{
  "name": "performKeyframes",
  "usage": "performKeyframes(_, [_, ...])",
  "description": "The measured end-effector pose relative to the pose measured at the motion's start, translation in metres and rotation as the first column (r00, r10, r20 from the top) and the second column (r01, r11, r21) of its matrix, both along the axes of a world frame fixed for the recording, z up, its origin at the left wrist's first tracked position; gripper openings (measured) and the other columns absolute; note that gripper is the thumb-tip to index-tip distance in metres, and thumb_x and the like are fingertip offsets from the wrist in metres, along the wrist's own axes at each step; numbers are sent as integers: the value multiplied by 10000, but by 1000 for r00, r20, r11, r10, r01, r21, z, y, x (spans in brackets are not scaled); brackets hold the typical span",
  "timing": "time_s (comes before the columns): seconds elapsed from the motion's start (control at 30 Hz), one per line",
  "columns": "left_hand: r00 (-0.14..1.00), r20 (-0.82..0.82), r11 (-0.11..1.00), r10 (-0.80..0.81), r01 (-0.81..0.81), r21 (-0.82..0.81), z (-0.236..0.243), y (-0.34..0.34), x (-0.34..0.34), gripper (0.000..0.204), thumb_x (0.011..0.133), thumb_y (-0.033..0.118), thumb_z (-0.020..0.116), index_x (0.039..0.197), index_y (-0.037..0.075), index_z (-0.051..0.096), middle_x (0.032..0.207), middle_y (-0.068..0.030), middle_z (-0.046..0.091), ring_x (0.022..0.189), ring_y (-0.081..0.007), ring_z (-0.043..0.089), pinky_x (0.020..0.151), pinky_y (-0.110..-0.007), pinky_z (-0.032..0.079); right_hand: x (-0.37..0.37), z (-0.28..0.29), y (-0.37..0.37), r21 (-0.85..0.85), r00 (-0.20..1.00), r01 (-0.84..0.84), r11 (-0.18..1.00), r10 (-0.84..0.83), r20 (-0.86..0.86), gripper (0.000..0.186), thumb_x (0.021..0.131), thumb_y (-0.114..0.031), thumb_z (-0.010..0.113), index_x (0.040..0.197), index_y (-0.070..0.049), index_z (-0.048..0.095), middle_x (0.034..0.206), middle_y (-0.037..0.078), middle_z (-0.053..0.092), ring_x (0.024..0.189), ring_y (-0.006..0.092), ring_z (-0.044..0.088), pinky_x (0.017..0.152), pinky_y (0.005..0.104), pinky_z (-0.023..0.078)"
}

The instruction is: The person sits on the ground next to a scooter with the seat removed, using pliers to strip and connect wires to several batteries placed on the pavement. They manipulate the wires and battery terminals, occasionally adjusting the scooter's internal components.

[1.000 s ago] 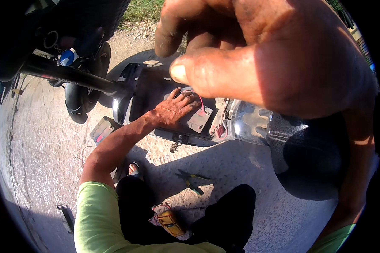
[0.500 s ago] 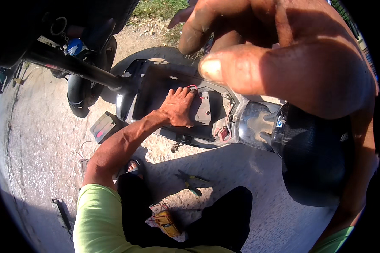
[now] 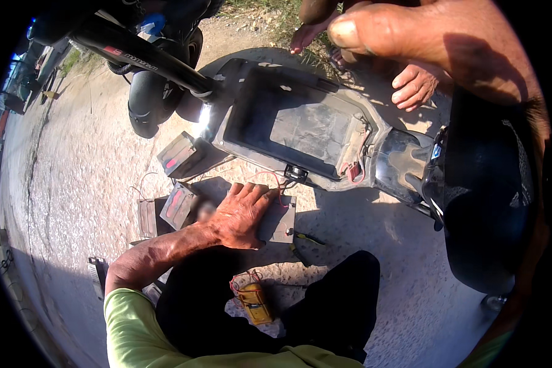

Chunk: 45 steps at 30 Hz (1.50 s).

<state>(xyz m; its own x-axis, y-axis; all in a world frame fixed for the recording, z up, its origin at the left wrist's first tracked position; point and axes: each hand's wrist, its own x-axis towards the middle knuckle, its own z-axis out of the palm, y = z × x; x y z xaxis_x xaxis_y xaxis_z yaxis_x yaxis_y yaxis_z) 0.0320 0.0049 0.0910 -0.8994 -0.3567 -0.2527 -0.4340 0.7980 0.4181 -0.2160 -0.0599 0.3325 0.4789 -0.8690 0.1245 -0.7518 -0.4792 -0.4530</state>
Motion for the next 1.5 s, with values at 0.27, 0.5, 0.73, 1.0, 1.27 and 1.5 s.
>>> performKeyframes(0.27, [996,86,988,40,-27,-152,-146,24,9,1014,542,317,815,1401,3,378,1279,-165,466,1215,-326,437,1002,-450,334,16,2,34,9,998,-64,998,63,14,260,821,-118,661,1031,33,690,817,149,664,753,227,651,714,366,528])
performKeyframes(0.5, [993,-54,985,104,-111,-129,-178,20,27,912,610,265,777,1405,21,403,1340,-184,444,1272,-337,413,1063,-492,312,16,5,46,-8,996,-62,998,62,63,255,819,-116,663,1026,30,695,826,156,670,765,237,659,726,372,535])
performKeyframes(0.73, [907,135,911,399,-409,56,-143,7,45,695,738,342,769,1343,96,530,1262,-161,526,1196,-342,490,1004,-453,397,12,2,55,-48,992,-77,996,82,95,249,818,-114,665,1020,27,700,836,162,676,777,246,666,738,378,541])
performKeyframes(1.0, [725,-23,725,689,-687,47,-42,8,106,431,816,283,711,1185,66,654,1166,-178,629,1047,-348,631,876,-401,515,-2,17,65,-127,992,-76,989,88,91,243,816,-112,667,1014,23,706,847,170,683,790,257,675,751,386,549])
performKeyframes(1.27, [384,14,382,923,-921,77,-63,54,287,454,779,241,785,1155,17,665,1076,-166,690,1020,-263,660,913,-370,514,-9,21,55,-156,999,-47,987,46,-8,237,815,-110,669,1008,20,711,858,177,690,803,267,684,765,393,557])
performKeyframes(1.5, [361,253,369,898,-929,16,-88,122,376,488,804,270,762,1180,-7,618,1085,-174,682,1040,-239,652,914,-352,510,-27,37,38,-165,997,-4,986,-9,-76,232,813,-108,671,1003,17,716,867,184,696,815,277,691,777,399,563])
